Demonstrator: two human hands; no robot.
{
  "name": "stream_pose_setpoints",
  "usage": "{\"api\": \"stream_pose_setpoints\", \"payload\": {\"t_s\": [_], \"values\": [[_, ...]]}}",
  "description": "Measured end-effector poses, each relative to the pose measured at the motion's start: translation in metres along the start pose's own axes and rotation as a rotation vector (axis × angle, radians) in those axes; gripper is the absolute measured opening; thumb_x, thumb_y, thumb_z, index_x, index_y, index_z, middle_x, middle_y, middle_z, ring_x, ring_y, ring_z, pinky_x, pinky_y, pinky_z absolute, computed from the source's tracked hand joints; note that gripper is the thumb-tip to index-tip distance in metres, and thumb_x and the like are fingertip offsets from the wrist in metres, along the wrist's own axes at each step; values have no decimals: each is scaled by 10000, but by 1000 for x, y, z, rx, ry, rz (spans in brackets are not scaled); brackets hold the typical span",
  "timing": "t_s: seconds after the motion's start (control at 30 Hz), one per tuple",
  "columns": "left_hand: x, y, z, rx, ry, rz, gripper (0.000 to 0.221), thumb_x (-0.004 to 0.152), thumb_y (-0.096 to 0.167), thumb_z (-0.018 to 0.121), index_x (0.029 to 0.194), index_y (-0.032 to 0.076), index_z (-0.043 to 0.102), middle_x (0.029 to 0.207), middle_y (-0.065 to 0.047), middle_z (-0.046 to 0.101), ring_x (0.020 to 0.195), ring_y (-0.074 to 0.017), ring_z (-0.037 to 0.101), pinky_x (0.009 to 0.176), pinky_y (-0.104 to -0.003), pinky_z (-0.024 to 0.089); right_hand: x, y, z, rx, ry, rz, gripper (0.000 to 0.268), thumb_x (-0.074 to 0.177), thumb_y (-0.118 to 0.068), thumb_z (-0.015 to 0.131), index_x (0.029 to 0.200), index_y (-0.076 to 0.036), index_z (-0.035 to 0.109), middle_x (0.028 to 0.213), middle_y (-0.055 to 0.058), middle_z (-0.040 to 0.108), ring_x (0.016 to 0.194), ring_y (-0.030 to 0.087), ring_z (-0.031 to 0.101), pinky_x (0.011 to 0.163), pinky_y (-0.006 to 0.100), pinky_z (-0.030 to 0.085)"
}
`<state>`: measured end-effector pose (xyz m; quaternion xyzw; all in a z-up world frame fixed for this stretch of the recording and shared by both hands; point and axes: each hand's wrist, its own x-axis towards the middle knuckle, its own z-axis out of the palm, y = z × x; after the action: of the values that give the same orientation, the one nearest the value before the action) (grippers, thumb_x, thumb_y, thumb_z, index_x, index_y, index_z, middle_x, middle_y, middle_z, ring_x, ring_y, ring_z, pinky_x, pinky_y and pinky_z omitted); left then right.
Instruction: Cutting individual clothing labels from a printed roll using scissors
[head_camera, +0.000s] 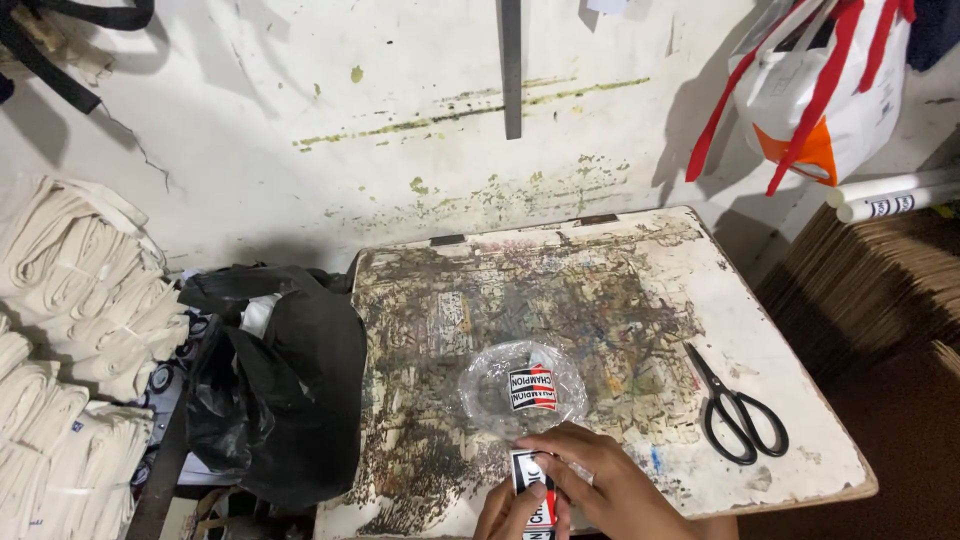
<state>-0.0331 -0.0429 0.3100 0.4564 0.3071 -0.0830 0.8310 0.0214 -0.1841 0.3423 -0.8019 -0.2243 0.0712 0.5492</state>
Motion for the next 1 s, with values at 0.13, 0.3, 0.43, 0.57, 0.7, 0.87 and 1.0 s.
{"api": "stream_pose_setpoints", "payload": {"t_s": [0.13,0.3,0.43,0.57,0.7,0.87,1.0], "values": [[-15,32,6,283,-59,-21,274,938,165,639,852,-63,764,611,-186,694,577,-257,656,712,-334,539,3,4,-2,27,7,56,365,934,-165,678,1286,-222,758,1213,45,799,1119,195,760,875,348,589],[8,27,-3,381,-417,85,259,949,143,546,960,-35,734,698,-146,684,622,-235,635,726,-356,568,8,5,-14,169,22,212,100,904,-178,779,868,-85,781,855,19,767,826,132,724,774,272,530],[35,14,-15,486,-493,98,238,984,117,543,1079,8,732,793,-154,768,613,-231,712,635,-316,583,12,12,-23,126,-2,252,41,891,-135,801,869,-101,797,840,-5,794,826,98,706,789,255,528],[54,-6,-34,432,-455,84,300,973,193,630,1132,-32,749,813,-199,815,630,-277,791,604,-318,643,17,19,-30,38,26,307,58,905,-178,767,895,-126,790,857,12,800,852,137,731,812,275,562],[52,0,-51,486,-336,52,333,939,269,692,1072,-14,806,805,-209,841,596,-265,796,533,-315,641,19,30,-29,105,93,378,98,925,-97,701,931,-106,798,925,33,827,908,158,782,855,287,644],[53,2,-59,492,-234,90,329,933,269,714,1044,-17,832,657,-168,773,431,-221,687,369,-284,526,22,56,-23,310,189,401,121,927,-124,740,881,-29,797,796,77,772,653,172,635,634,293,506],[76,-14,-75,591,-237,319,297,936,288,731,869,26,852,594,-16,680,524,-106,541,489,-259,377,25,69,-17,354,215,291,149,932,-124,726,857,-6,777,756,79,740,622,157,600,593,289,499]]}}
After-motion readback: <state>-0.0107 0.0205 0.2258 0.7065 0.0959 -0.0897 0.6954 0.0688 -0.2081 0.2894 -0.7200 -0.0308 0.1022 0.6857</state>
